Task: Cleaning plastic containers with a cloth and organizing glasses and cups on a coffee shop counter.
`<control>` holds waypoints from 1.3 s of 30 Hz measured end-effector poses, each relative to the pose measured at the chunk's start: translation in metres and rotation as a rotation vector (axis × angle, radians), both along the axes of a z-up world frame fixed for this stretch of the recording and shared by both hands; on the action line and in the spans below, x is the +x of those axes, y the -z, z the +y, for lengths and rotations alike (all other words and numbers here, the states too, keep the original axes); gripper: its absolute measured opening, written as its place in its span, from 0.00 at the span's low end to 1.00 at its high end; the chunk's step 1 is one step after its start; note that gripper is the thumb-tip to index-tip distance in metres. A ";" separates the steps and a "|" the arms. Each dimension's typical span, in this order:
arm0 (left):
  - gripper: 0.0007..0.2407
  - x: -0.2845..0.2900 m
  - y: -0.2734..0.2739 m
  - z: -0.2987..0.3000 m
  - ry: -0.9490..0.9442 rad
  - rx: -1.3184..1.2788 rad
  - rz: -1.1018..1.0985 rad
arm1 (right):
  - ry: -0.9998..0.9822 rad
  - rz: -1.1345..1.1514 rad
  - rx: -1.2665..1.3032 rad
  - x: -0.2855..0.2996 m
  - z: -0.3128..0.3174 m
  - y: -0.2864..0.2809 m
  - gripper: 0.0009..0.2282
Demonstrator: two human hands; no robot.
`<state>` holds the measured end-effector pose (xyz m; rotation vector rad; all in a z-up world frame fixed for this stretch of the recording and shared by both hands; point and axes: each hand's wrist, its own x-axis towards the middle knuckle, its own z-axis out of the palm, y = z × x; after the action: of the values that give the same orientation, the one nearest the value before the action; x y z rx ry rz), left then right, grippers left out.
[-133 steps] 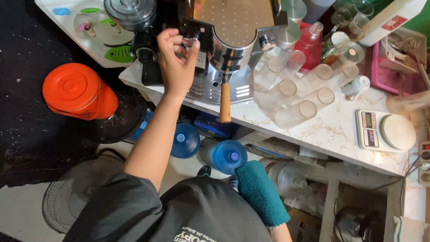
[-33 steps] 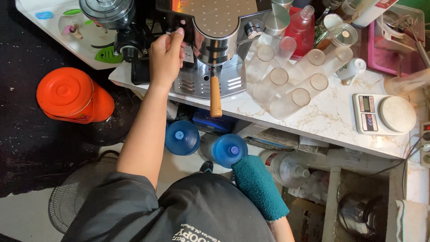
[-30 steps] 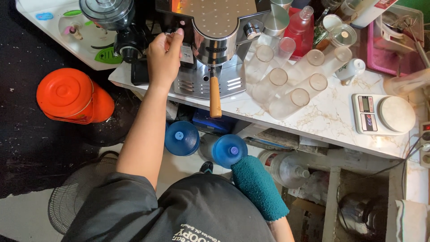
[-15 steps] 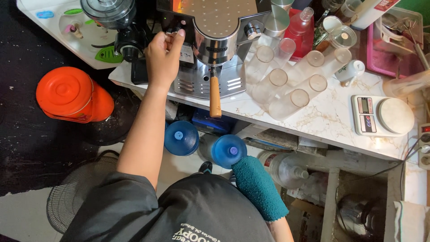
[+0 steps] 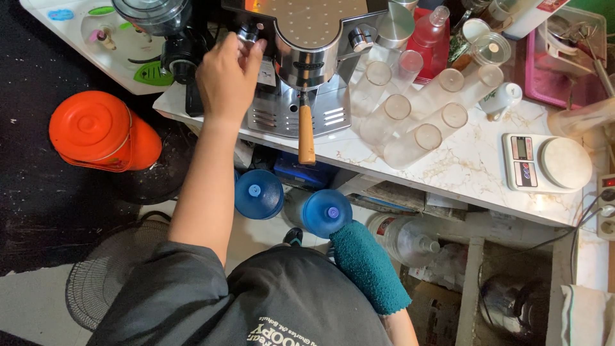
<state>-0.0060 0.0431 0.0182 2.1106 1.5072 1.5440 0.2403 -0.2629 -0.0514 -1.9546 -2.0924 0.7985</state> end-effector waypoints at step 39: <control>0.27 0.189 0.043 -0.177 0.931 -0.245 0.076 | 0.205 -0.118 0.196 0.065 -0.044 -0.022 0.01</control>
<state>0.1829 -0.1343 -0.0249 2.2121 0.4968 0.8829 0.3058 -0.3066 -0.0295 -2.1072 -1.9057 0.4320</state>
